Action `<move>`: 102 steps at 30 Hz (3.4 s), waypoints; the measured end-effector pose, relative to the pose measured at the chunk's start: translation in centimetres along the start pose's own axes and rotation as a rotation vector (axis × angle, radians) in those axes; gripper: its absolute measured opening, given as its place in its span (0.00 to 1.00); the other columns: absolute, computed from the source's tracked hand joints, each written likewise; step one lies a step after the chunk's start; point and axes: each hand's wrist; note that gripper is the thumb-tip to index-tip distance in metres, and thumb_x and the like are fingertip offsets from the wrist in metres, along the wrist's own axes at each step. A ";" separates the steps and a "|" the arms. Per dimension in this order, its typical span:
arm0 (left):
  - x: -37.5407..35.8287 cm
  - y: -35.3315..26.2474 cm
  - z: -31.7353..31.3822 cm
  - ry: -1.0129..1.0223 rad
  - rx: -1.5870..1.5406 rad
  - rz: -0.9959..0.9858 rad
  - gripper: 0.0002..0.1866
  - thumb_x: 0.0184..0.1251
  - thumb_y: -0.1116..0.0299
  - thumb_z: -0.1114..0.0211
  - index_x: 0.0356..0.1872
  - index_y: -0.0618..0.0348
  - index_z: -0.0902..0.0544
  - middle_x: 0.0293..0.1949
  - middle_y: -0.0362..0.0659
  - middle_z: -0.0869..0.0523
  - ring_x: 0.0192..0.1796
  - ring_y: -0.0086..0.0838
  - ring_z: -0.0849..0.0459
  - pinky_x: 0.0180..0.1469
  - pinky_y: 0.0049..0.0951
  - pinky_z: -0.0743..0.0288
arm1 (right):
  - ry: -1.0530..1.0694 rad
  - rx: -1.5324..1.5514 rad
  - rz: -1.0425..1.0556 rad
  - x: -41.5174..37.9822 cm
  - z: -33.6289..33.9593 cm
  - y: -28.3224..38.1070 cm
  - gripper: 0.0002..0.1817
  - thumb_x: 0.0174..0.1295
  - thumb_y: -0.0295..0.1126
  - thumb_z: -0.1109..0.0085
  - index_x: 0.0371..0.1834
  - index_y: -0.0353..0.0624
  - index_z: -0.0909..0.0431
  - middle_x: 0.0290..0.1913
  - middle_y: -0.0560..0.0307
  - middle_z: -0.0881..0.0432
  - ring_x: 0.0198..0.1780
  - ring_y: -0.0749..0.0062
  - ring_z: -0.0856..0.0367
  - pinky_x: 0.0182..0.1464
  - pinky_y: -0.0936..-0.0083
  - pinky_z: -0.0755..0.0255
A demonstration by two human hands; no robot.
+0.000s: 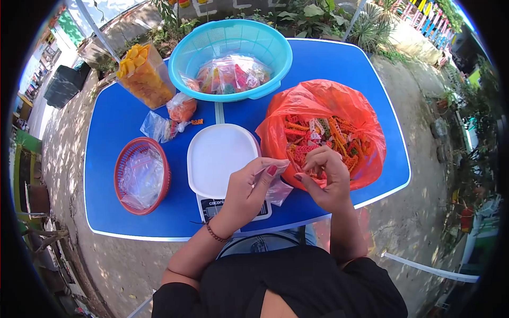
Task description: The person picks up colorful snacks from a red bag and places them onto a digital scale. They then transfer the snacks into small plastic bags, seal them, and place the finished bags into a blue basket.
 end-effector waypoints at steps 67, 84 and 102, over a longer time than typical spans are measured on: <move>0.8 1.8 -3.9 0.353 1.056 -0.330 0.03 0.61 0.69 0.32 0.32 0.55 0.13 0.61 0.49 0.14 0.68 0.42 0.22 0.72 0.55 0.46 | 0.116 -0.835 -0.224 -2.2 4.6 -2.4 0.14 0.50 0.31 0.28 0.42 0.52 0.09 0.65 0.54 0.24 0.64 0.49 0.32 0.67 0.53 0.35; 0.6 1.5 -3.8 0.348 1.023 -0.320 0.03 0.60 0.70 0.31 0.33 0.54 0.12 0.54 0.44 0.13 0.66 0.42 0.21 0.71 0.53 0.46 | 0.008 -0.863 -0.151 -0.6 4.6 -3.6 0.17 0.56 0.27 0.31 0.50 0.46 0.12 0.62 0.54 0.20 0.64 0.53 0.26 0.65 0.55 0.30; 0.9 0.2 -4.3 0.418 0.934 -0.375 0.04 0.59 0.68 0.29 0.33 0.53 0.11 0.62 0.46 0.17 0.69 0.43 0.24 0.71 0.56 0.45 | 0.363 -0.624 -0.193 -2.0 5.4 -2.3 0.16 0.56 0.26 0.33 0.49 0.47 0.10 0.54 0.59 0.11 0.69 0.53 0.23 0.68 0.56 0.31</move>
Point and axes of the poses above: each hand's wrist, its own x-axis towards the middle knuckle, its own z-axis out of the back of the hand, y = z × x
